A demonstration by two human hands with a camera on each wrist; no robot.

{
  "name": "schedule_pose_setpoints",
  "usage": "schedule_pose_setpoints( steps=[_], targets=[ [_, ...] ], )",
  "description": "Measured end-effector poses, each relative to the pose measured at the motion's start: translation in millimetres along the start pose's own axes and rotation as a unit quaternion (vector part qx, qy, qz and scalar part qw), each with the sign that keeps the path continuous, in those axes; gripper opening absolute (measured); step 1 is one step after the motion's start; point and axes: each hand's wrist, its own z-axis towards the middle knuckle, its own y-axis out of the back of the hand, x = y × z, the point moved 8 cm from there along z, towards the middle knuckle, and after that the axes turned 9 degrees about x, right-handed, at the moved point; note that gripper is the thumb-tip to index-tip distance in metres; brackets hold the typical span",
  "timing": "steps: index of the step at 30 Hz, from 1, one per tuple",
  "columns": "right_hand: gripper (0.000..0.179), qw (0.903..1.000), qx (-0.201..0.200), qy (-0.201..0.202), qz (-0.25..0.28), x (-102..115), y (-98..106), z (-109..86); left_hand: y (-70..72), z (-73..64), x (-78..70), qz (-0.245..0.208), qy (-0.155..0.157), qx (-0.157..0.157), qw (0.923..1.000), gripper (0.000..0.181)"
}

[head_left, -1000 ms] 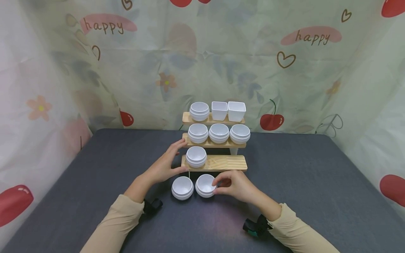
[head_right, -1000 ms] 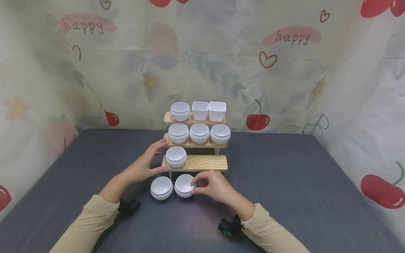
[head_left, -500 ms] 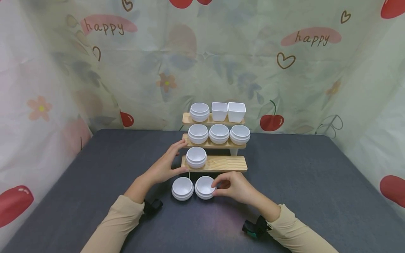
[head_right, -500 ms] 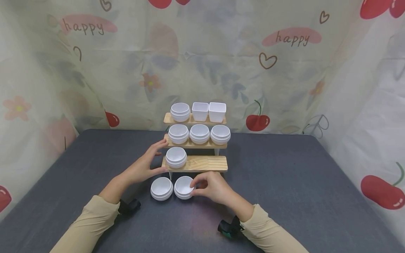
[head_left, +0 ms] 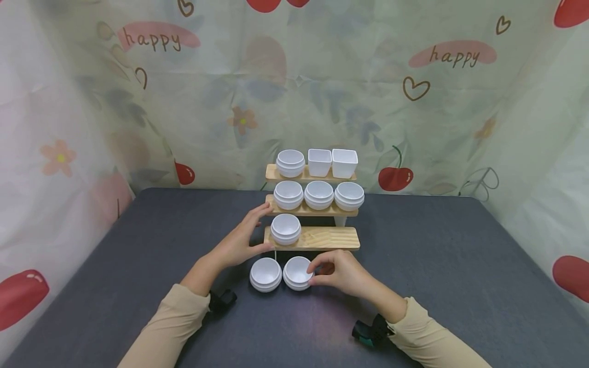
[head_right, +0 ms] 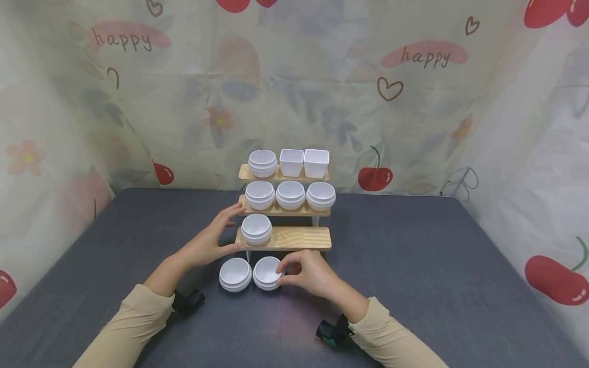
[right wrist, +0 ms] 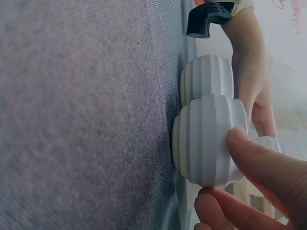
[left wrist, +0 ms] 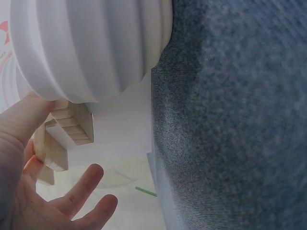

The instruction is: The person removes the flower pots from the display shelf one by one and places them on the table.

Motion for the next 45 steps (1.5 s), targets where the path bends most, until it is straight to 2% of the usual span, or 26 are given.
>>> schedule_pose_setpoints(
  steps=[21,38,45],
  targets=[
    [0.016,0.9999,0.006,-0.001,0.010,-2.4,-1.9,0.3,-0.9,1.3,3.3,-0.008,0.015,0.009,0.9998,0.085],
    [0.020,0.9996,0.019,-0.002,0.020,-2.6,-2.0,0.7,-0.4,1.2,0.4,-0.007,0.007,0.006,0.9999,0.084],
    [0.023,0.9995,0.012,0.004,0.027,-0.8,1.4,-0.2,0.1,0.4,0.2,-0.011,0.003,0.003,0.9999,0.085]
  ],
)
